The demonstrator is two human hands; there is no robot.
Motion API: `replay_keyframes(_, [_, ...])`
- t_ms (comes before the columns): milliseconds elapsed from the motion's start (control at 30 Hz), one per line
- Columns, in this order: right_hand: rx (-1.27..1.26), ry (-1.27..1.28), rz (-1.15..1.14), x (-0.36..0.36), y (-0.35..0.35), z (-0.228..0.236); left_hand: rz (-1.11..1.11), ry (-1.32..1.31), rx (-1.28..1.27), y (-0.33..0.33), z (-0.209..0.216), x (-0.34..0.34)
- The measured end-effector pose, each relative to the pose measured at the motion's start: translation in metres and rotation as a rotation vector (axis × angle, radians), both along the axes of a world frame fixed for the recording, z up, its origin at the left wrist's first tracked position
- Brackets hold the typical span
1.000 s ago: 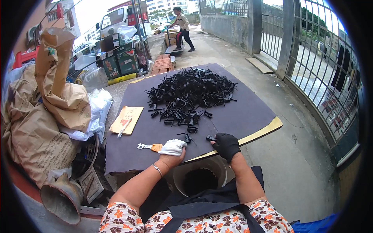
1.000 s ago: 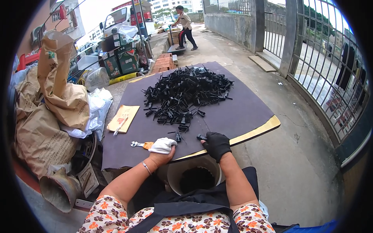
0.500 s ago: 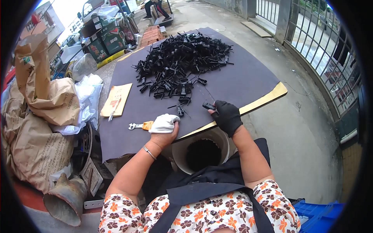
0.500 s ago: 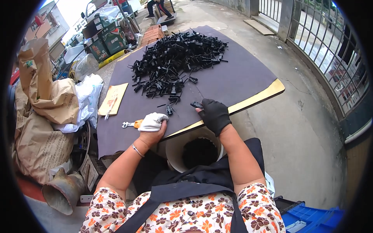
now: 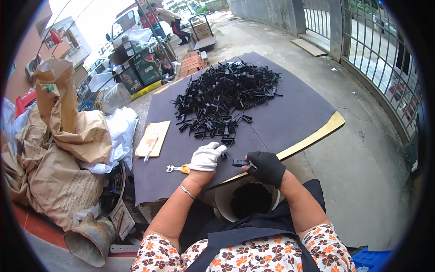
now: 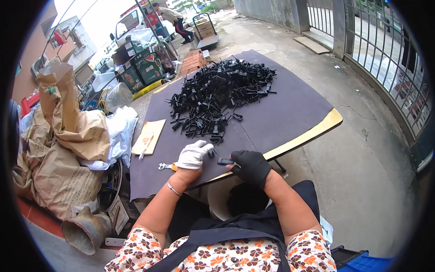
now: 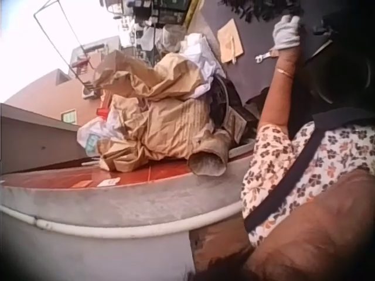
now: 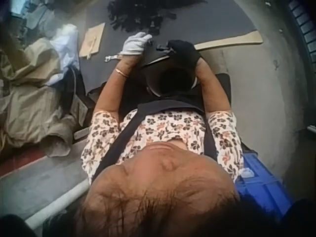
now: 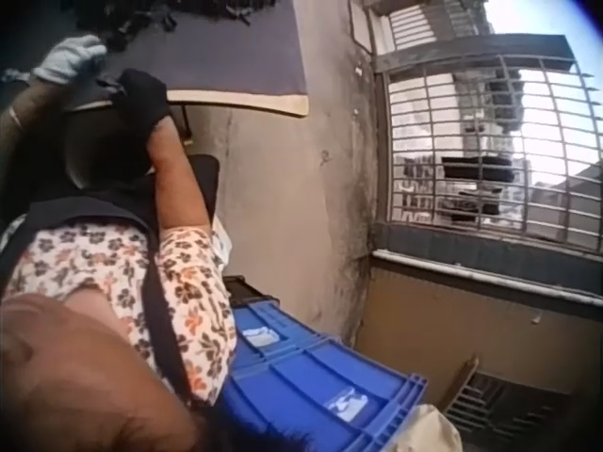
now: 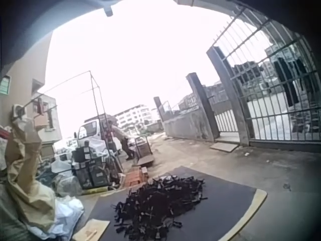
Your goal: Sorting and inspecting small black plastic components on a production table.
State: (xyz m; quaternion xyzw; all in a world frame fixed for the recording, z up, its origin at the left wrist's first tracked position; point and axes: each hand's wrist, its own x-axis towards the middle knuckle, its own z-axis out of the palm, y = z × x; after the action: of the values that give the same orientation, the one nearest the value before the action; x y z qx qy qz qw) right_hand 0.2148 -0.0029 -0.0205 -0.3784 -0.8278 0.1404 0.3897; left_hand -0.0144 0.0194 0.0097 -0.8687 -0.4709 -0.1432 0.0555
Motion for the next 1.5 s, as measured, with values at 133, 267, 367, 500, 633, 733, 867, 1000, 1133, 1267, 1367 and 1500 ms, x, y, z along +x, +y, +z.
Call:
replay_keyframes(133, [-0.18,-0.042,0.149,0.001,-0.007,0.01,-0.034,0.176,-0.012,0.013,0.012,0.006])
replay_keyframes(267, [-0.25,-0.143,0.245,0.004,-0.012,0.015,-0.014,0.174,-0.08,0.015,0.008,0.004])
replay_keyframes(367, [-0.235,-0.064,0.234,0.003,-0.01,0.014,0.037,0.137,-0.07,0.006,0.007,0.005])
replay_keyframes(500, [-0.084,0.042,0.161,-0.003,-0.007,0.009,-0.044,-0.229,0.127,-0.006,-0.008,-0.001])
replay_keyframes(633, [0.042,0.135,0.19,-0.016,-0.017,0.014,0.179,-0.586,-0.087,-0.019,-0.009,0.009])
replay_keyframes(733, [0.049,0.189,0.236,-0.024,-0.023,0.006,0.22,-0.859,-0.314,-0.02,-0.02,0.018])
replay_keyframes(867, [0.108,0.131,0.176,-0.027,-0.026,0.005,0.066,-1.09,-0.548,-0.035,-0.008,0.033])
replay_keyframes(1000, [0.094,0.2,0.155,-0.023,-0.029,0.013,-0.01,-1.049,-0.474,-0.04,-0.017,0.037])
replay_keyframes(1133, [0.084,0.139,0.211,-0.019,-0.028,0.016,0.009,-0.958,-0.529,-0.047,-0.011,0.042])
replay_keyframes(1267, [0.129,0.099,0.193,-0.018,-0.029,0.009,-0.004,-1.122,-0.693,-0.054,-0.005,0.049])
replay_keyframes(1367, [0.202,0.145,0.249,-0.019,-0.028,0.011,0.001,-1.344,-0.925,-0.059,0.0,0.048])
replay_keyframes(1500, [0.102,0.19,0.174,-0.02,-0.031,0.018,-0.058,-1.286,-0.778,-0.061,0.002,0.048])
